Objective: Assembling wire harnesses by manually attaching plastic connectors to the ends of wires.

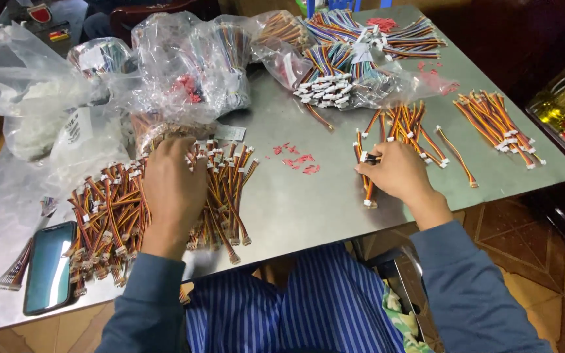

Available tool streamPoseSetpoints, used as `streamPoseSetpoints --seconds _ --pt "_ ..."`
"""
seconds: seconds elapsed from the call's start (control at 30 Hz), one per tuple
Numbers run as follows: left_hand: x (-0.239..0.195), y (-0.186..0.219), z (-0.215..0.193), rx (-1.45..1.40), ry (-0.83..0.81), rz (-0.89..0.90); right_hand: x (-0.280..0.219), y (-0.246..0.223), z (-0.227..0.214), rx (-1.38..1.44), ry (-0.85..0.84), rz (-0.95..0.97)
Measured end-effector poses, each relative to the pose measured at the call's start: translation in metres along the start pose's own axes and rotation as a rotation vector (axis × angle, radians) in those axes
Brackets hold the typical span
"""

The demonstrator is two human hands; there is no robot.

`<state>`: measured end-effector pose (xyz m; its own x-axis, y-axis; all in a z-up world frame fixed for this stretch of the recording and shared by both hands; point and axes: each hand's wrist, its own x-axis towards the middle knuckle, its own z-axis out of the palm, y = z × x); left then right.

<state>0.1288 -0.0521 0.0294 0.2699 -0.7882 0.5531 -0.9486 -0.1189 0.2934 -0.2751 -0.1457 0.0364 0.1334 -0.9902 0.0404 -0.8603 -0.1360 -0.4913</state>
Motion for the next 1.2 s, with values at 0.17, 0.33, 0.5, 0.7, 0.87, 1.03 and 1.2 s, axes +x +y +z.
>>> streamPoseSetpoints --seconds 0.17,0.33,0.5,0.7,0.87,1.03,1.2 --pt "-0.057 0.060 -0.010 -0.019 -0.133 0.398 0.024 0.028 0.024 -0.053 0.011 0.011" --pt "-0.072 0.067 -0.026 0.131 -0.616 0.436 0.024 0.028 0.024 -0.056 0.042 -0.003" --pt "-0.062 0.039 -0.036 0.339 -0.670 0.370 0.001 -0.002 0.002 0.025 0.037 -0.060" --pt "-0.052 0.044 -0.033 0.365 -0.680 0.281 -0.006 -0.007 -0.009 0.054 -0.011 -0.081" --pt "-0.058 0.038 -0.012 0.391 -0.588 0.273 -0.012 -0.010 -0.018 0.100 -0.011 -0.124" --pt "-0.059 0.035 -0.027 0.349 -0.585 0.247 -0.015 -0.014 -0.018 0.104 -0.015 -0.160" --pt "-0.064 0.024 -0.016 0.331 -0.558 0.259 -0.029 -0.043 -0.014 0.134 -0.108 -0.213"
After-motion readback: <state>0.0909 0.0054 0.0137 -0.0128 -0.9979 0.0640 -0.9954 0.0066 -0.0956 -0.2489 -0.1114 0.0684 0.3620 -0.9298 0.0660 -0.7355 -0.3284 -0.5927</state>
